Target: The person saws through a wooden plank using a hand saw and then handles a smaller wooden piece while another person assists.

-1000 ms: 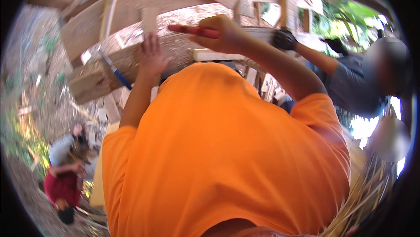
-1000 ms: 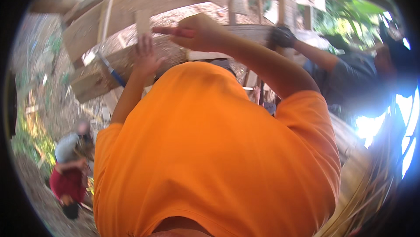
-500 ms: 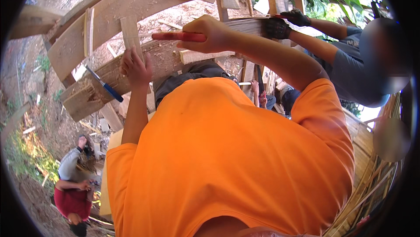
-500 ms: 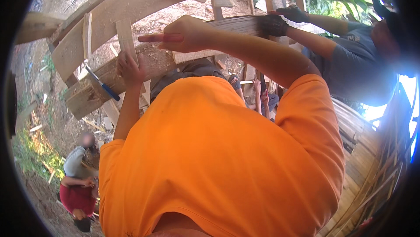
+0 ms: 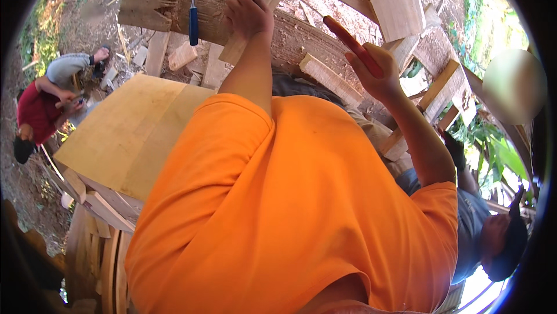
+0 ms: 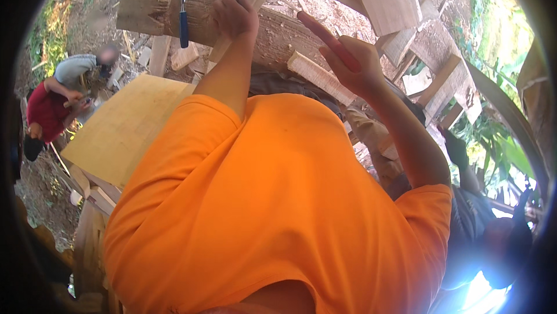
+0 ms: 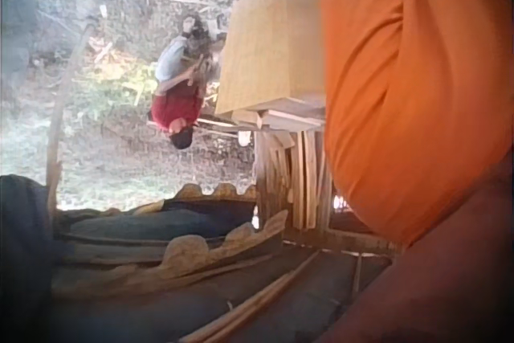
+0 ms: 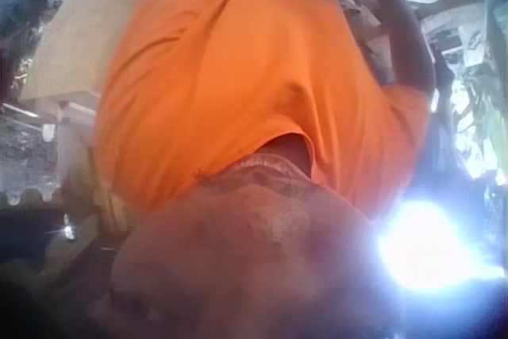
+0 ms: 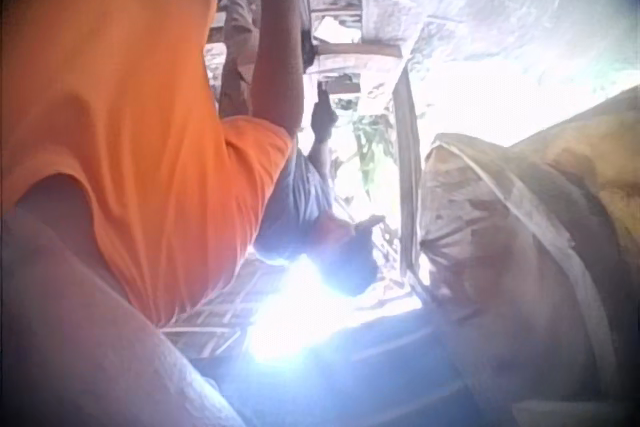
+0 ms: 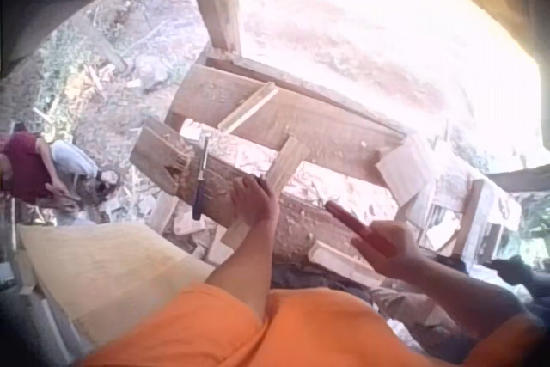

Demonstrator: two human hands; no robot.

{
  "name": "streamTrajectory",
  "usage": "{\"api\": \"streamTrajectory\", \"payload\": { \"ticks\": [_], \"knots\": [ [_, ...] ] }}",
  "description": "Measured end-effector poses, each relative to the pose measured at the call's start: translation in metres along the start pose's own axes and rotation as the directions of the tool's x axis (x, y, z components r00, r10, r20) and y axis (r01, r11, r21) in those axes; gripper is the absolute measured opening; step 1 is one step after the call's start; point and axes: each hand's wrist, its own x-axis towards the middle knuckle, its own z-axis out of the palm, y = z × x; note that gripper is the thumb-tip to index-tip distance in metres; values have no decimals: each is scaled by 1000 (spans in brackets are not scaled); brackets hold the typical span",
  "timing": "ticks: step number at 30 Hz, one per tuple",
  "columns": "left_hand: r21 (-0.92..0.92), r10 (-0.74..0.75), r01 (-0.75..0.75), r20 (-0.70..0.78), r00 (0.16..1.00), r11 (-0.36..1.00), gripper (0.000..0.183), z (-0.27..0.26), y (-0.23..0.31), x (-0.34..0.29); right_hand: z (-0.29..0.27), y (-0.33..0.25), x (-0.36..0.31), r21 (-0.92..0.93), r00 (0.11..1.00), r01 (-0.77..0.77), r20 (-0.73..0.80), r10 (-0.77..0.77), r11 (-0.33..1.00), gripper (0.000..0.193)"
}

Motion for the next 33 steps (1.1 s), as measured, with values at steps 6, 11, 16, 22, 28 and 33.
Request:
{"api": "streamTrajectory", "payload": {
  "ticks": [6, 11, 16, 22, 28, 33],
  "knots": [
    [124, 58, -46, -93, 994, 991, 31, 22, -5, -4, -19, -10, 18, -30, 999, -8, 50, 9, 1000, 38],
    [183, 81, -60, -108, 991, 981, 32, 25, -5, -4, -24, -37, 28, 6, 985, -62, 163, 60, 998, 37],
    [201, 81, -63, -81, 993, 977, 31, 27, -4, -1, -18, -44, 26, 6, 994, -46, 95, 45, 999, 37],
    [224, 45, -26, -80, 996, 974, 30, 22, -4, 1, -33, -29, 28, -32, 986, -134, 93, 136, 990, 41],
    [203, 60, -42, -82, 995, 978, 31, 24, -3, 1, -33, -30, 30, -40, 991, -111, 65, 114, 993, 39],
    [187, 49, -37, -58, 997, 982, 31, 23, -3, 1, -37, -23, 45, -42, 990, -143, 12, 143, 989, 36]
  ]
}}
